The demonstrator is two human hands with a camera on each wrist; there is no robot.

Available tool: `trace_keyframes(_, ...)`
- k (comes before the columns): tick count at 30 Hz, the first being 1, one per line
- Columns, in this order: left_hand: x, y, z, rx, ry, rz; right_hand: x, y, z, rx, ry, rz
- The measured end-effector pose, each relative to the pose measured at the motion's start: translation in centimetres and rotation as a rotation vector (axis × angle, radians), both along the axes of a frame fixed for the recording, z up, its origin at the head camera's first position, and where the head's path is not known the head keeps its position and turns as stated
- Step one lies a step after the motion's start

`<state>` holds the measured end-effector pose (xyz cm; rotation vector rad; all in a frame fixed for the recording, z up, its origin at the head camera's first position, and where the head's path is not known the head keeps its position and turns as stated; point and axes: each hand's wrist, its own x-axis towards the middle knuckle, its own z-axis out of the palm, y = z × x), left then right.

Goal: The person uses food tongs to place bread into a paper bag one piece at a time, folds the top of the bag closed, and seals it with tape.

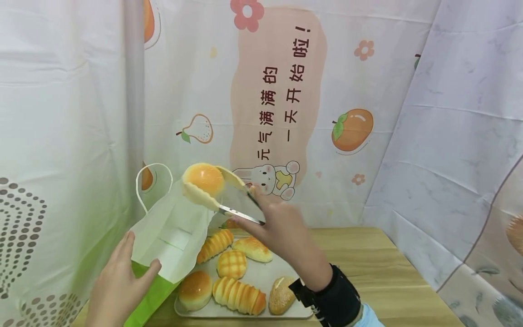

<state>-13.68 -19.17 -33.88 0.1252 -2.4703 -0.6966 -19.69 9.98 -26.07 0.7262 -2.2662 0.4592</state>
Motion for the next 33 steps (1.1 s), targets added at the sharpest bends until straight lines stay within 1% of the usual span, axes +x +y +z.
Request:
trace_keyframes(2,0.0,0.0,-0.1,0.000,0.006,0.003,0.1,-1.2,-0.2,0.018,0.010,0.045)
trace_keyframes(5,0.0,0.1,-0.2,0.001,0.010,0.002,0.3,-2.8,-0.5,0.060,0.032,0.091)
trace_keyframes(8,-0.1,0.0,-0.2,0.003,0.005,-0.001,0.3,-4.3,-1.0,0.132,0.044,0.102)
trace_keyframes(11,-0.1,0.0,-0.2,0.006,0.002,-0.006,0.2,-5.5,-1.6,0.230,0.030,0.088)
trace_keyframes(15,-0.1,-0.1,-0.3,0.005,0.019,-0.003,-0.1,-7.0,-1.9,0.374,-0.035,0.054)
trace_keyframes(18,-0.1,-0.1,-0.2,0.001,0.027,-0.006,-0.3,-8.1,-2.0,0.466,-0.062,0.024)
trace_keyframes(22,-0.1,-0.1,-0.2,-0.009,0.039,-0.013,-0.5,-9.8,-2.1,0.560,-0.044,0.009)
trace_keyframes(24,-0.1,-0.1,-0.1,-0.016,0.037,-0.014,-0.5,-10.7,-2.3,0.595,-0.011,-0.002)
trace_keyframes(28,-0.1,0.0,0.0,-0.021,0.026,-0.014,-0.7,-12.4,-2.5,0.619,0.025,0.002)
trace_keyframes(31,-0.1,0.1,0.1,-0.017,0.018,-0.011,-1.1,-13.4,-2.7,0.630,0.007,0.034)
trace_keyframes(33,0.0,0.2,0.1,-0.013,0.015,-0.011,-1.4,-14.0,-3.1,0.658,0.005,0.050)
